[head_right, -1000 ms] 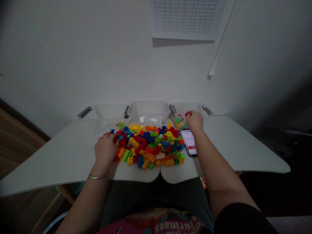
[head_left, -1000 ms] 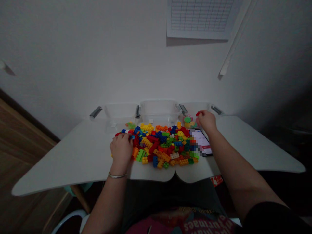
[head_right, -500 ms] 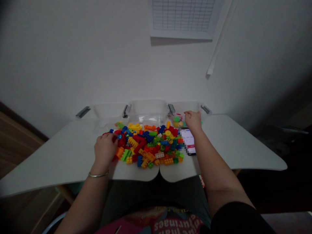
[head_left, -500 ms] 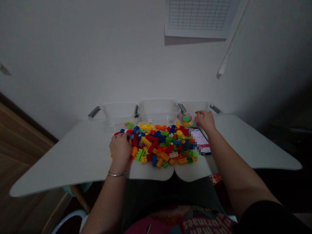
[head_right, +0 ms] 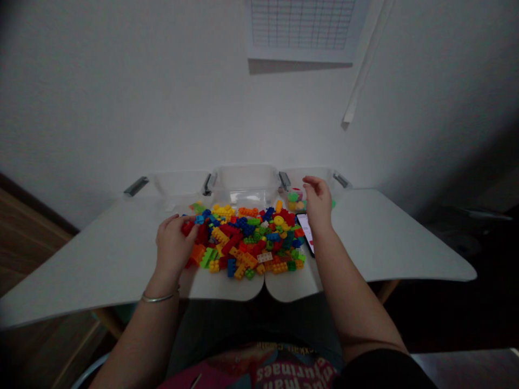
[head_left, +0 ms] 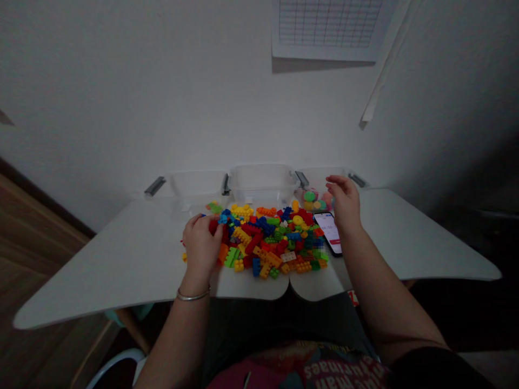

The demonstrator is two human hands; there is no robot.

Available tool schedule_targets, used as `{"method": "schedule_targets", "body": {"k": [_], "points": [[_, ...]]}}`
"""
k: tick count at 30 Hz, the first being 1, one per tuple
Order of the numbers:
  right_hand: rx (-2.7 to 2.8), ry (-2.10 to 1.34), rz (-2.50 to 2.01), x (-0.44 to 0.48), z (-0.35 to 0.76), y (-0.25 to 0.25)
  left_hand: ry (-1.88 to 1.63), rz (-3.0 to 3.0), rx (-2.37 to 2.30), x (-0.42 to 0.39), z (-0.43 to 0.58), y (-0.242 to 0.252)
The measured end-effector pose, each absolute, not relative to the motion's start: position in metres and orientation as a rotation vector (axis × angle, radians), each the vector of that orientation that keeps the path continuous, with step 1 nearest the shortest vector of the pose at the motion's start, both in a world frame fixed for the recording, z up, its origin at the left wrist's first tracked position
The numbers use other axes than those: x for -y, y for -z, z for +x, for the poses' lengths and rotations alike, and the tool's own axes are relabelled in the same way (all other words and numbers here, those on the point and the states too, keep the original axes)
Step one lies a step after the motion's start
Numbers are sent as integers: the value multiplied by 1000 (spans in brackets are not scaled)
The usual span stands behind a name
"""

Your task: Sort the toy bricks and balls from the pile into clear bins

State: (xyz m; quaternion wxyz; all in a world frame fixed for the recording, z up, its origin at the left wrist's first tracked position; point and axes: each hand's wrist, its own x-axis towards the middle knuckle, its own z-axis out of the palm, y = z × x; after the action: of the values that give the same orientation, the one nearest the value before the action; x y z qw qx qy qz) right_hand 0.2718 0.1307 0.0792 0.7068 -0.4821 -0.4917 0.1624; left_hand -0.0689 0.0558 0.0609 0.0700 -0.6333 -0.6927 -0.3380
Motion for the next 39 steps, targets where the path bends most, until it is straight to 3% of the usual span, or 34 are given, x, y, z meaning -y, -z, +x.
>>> {"method": "schedule_targets", "body": {"k": [6, 11, 25, 31, 39], "points": [[1295, -804, -1020, -85, 201, -70, 1337, -2174, 1886, -47, -36, -65], [1466, -1116, -948, -67, 163, -50, 1342, -2410, 1701, -38, -9, -62], [1501, -1168, -989, -61, 154, -35, 1080, -2466, 1620, -35, -5, -55], [1367, -1062, -954, -86, 183, -49, 917, -2420, 1562, -31, -9, -52], [1216, -268, -1211, -160, 282, -87, 793, -2371, 1670, -36, -18, -45]]}}
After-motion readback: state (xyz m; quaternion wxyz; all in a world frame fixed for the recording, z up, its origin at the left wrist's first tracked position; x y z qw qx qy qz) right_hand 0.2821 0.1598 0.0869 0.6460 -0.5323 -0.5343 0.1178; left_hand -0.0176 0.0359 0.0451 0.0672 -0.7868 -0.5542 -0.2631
